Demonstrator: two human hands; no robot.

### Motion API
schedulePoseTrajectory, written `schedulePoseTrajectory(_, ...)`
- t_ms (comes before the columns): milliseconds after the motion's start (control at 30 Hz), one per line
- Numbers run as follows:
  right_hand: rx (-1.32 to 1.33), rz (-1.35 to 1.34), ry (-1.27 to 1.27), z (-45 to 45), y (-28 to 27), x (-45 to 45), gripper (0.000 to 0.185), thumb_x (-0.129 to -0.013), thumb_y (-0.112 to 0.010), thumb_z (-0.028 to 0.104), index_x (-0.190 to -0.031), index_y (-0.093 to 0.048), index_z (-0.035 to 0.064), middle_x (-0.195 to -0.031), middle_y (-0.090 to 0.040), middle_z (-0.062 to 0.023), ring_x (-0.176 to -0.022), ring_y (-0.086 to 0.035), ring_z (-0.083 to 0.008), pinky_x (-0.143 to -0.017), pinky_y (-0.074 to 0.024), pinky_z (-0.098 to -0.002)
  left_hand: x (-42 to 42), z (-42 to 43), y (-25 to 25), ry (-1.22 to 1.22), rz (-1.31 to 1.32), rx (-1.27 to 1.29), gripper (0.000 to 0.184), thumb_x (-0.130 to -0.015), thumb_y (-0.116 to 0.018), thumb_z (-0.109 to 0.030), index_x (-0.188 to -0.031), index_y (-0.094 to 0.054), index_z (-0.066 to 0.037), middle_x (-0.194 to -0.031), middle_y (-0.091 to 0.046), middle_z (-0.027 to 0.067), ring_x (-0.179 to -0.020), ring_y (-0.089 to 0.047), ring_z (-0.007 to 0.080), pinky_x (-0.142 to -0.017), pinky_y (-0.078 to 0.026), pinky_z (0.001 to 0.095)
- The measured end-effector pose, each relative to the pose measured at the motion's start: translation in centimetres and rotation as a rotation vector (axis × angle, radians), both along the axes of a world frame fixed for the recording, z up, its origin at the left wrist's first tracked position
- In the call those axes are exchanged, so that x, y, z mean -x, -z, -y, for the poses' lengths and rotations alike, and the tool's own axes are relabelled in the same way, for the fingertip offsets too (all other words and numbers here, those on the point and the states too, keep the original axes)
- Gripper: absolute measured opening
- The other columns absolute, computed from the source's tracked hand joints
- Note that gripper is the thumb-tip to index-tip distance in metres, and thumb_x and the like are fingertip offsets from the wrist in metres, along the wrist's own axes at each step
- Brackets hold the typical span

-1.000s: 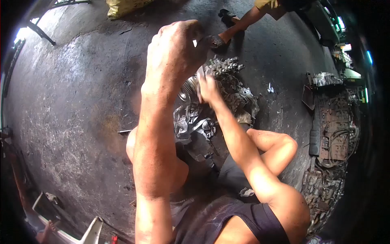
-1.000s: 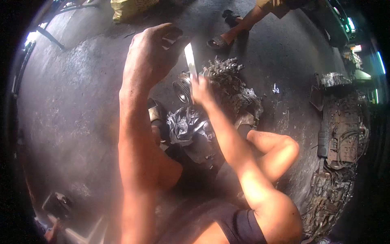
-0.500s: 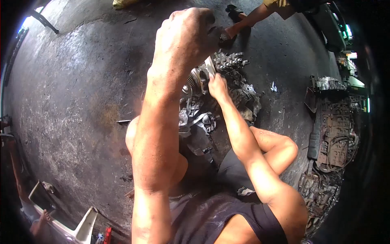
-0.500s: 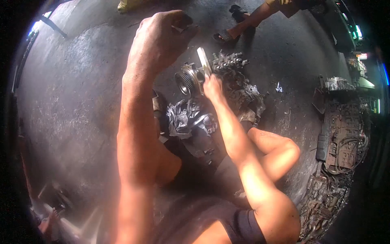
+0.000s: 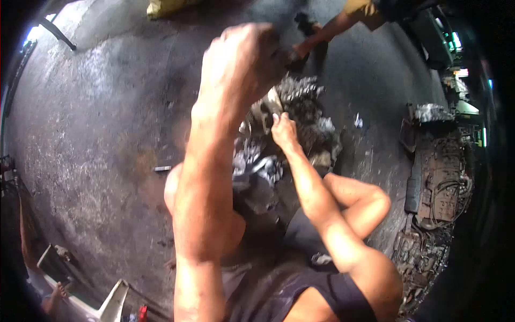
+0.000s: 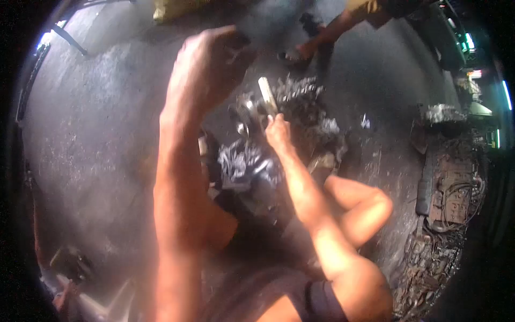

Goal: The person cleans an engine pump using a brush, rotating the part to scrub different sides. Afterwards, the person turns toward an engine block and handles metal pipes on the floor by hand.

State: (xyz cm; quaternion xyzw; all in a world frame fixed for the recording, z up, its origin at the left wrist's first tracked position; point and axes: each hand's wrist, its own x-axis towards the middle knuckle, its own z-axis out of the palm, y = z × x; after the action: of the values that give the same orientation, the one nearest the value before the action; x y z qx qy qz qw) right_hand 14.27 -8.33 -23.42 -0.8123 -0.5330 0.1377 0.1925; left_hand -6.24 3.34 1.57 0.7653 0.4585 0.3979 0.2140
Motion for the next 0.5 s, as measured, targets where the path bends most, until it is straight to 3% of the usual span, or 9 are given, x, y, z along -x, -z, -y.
schedulePoseTrajectory(100,-0.075,0.055,-0.065,-5.1,-1.2,0.1,0.031,-0.101,-0.050,0.027,-0.095,-0.055,-0.0028,-0.082,-0.062,-0.0353,-0.081,-0.060,-0.0542,-0.071,-0.0475,-0.0582,0.2,-0.3,-1.0,-0.007,0.045,0.014,0.020,-0.083,-0.073,-0.023,-0.095,-0.072,-0.007,-0.091,-0.070,0.0156,-0.086,-0.068,0.0346,-0.074,-0.053,0.0430)
schedulePoseTrajectory(133,-0.046,0.029,-0.090,-4.3,-3.4,0.6,0.032,-0.101,-0.050,0.029,-0.099,-0.056,-0.0032,-0.082,-0.062,-0.0351,-0.082,-0.060,-0.0547,-0.073,-0.0461,-0.0595,0.3,-0.1,-1.6,0.002,0.033,0.036,0.021,-0.083,-0.073,-0.023,-0.096,-0.072,-0.007,-0.092,-0.070,0.0152,-0.087,-0.068,0.0348,-0.075,-0.053,0.0427)
schedulePoseTrajectory(167,-0.184,-0.039,-0.139,-2.7,-5.1,1.3,0.033,-0.101,-0.049,0.029,-0.098,-0.055,-0.0034,-0.081,-0.061,-0.0355,-0.081,-0.060,-0.0545,-0.071,-0.0456,-0.0599,0.4,-0.2,-2.0,0.005,0.016,0.066,0.022,-0.083,-0.074,-0.024,-0.097,-0.072,-0.007,-0.093,-0.069,0.0147,-0.089,-0.068,0.0351,-0.077,-0.053,0.0425)
schedulePoseTrajectory(233,-0.070,-0.140,-0.074,1.3,-8.4,2.0,0.032,-0.100,-0.051,0.028,-0.093,-0.055,-0.0025,-0.080,-0.064,-0.0329,-0.079,-0.060,-0.0541,-0.069,-0.0462,-0.0604,0.5,-0.5,-1.9,-0.036,0.010,0.022,0.023,-0.083,-0.074,-0.024,-0.097,-0.071,-0.006,-0.095,-0.069,0.0145,-0.091,-0.067,0.0353,-0.079,-0.053,0.0421)
schedulePoseTrajectory(367,0.026,-0.045,0.010,5.7,-2.8,-1.2,0.034,-0.100,-0.051,0.032,-0.097,-0.055,-0.0020,-0.081,-0.064,-0.0329,-0.083,-0.062,-0.0539,-0.072,-0.0482,-0.0592,0.7,-0.6,-2.7,-0.018,0.005,0.044,0.024,-0.081,-0.076,-0.022,-0.100,-0.071,-0.007,-0.099,-0.070,0.0129,-0.093,-0.068,0.0336,-0.082,-0.053,0.0416)
schedulePoseTrajectory(400,0.183,-0.071,0.085,4.3,-2.7,-1.2,0.039,-0.099,-0.050,0.036,-0.098,-0.055,-0.0032,-0.084,-0.064,-0.0344,-0.086,-0.062,-0.0544,-0.075,-0.0486,-0.0596,0.4,-0.6,-2.7,-0.002,0.012,0.058,0.023,-0.081,-0.075,-0.022,-0.098,-0.070,-0.008,-0.097,-0.069,0.0130,-0.093,-0.067,0.0340,-0.082,-0.053,0.0425)
schedulePoseTrajectory(500,0.102,-0.083,-0.014,-0.2,-0.7,-1.9,0.044,-0.099,-0.049,0.039,-0.100,-0.057,-0.0038,-0.092,-0.064,-0.0365,-0.093,-0.061,-0.0547,-0.082,-0.0486,-0.0596,-0.3,-0.2,-2.4,0.038,0.030,0.085,0.022,-0.081,-0.073,-0.023,-0.096,-0.068,-0.008,-0.094,-0.068,0.0133,-0.093,-0.066,0.0350,-0.081,-0.052,0.0443)
